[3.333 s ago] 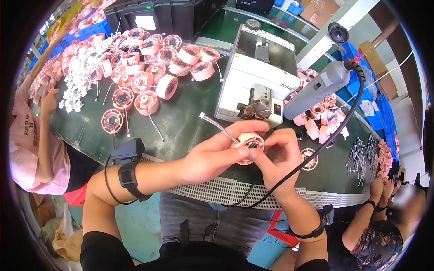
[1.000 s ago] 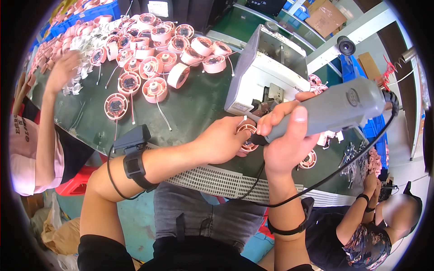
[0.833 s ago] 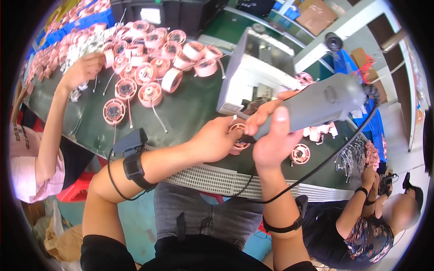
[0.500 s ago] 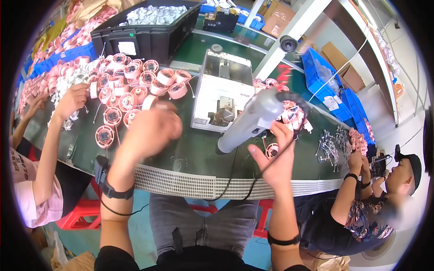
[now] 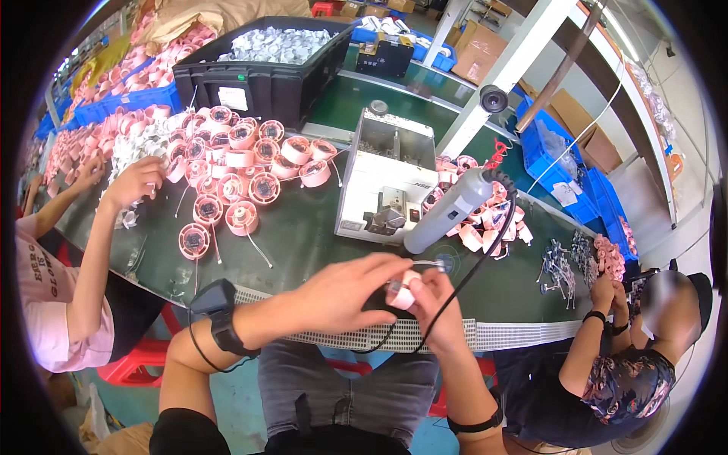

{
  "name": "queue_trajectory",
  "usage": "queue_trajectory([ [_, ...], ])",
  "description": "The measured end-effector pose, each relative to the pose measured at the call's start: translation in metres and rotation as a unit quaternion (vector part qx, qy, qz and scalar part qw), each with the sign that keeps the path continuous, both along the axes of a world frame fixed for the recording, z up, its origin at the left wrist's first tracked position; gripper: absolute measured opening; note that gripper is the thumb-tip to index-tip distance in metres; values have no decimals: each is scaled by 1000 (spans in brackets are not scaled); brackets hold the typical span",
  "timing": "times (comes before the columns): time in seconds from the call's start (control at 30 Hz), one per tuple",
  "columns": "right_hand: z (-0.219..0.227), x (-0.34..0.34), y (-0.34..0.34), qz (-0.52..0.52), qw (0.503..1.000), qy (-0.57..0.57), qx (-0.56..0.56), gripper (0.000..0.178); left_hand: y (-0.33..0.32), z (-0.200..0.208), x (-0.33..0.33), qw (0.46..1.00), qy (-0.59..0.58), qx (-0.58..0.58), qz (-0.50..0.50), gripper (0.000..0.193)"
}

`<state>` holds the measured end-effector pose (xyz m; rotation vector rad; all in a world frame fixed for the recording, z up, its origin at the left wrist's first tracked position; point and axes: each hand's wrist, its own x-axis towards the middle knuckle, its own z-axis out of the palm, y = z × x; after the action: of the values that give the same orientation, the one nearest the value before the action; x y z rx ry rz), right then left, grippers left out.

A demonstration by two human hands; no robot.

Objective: Connect wires to plastic electronic components using a handheld electric tool on an assembly line.

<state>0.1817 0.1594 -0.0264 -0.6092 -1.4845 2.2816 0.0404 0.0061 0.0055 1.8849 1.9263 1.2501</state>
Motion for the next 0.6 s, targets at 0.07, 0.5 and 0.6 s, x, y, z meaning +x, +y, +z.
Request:
queue_trajectory([
  [0.07, 6, -10, -6, 46, 998, -20, 37, 24, 8, -4, -1, 998, -64, -20, -18, 65],
  [0.5, 49, -10, 28, -70, 793, -54, 603, 17, 5, -5, -19, 999, 3, 51, -19, 50],
  [0.6, 48, -6, 29, 10, 808, -18, 589, 13, 6, -4, -17, 998, 1, 62, -33, 49],
])
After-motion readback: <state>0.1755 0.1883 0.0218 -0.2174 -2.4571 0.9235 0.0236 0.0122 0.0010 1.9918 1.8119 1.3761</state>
